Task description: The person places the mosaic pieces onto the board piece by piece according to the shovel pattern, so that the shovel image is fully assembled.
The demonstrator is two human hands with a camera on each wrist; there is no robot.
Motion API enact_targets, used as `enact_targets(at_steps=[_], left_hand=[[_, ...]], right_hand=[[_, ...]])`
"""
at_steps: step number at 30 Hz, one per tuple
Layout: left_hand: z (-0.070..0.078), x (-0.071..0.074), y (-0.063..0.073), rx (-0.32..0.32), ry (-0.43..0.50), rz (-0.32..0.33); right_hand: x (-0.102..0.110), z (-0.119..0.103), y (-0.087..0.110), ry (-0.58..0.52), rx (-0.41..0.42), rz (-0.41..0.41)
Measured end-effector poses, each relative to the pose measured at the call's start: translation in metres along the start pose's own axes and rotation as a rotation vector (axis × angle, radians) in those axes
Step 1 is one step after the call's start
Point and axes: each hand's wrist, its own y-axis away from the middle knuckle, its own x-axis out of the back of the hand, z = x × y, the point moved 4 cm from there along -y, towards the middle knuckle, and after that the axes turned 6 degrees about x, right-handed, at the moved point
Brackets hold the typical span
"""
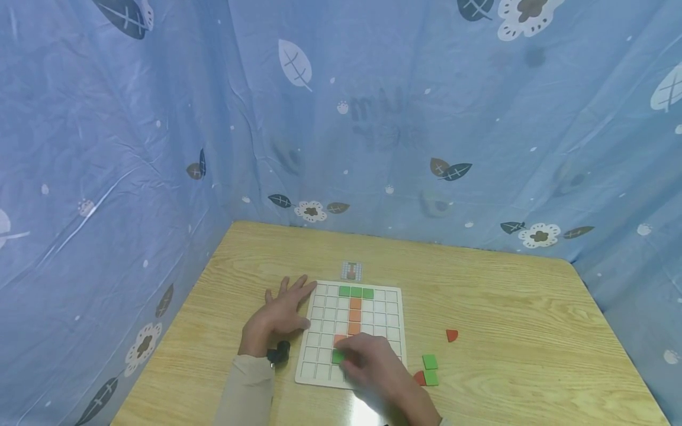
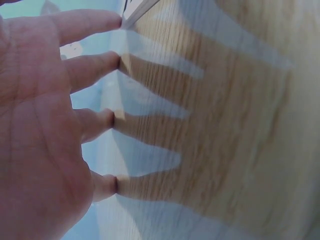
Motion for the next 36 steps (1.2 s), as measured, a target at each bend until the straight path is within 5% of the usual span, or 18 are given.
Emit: enact_targets(at_steps=[19, 31, 36], left_hand=[[0.001, 0.0, -0.001, -0.01, -0.004, 0.001], [0.001, 0.0, 0.0, -0.003, 0.007, -0.002], [0.001, 0.0, 0.001, -0.002, 0.006, 0.001]], right_hand=[[0.003, 0.001, -0.001, -0.04, 0.043, 0.03], [0.037, 0.004, -0.002, -0.032, 0.227, 0.124], [0.051, 0.01, 0.003, -0.011, 0.184, 0.128]])
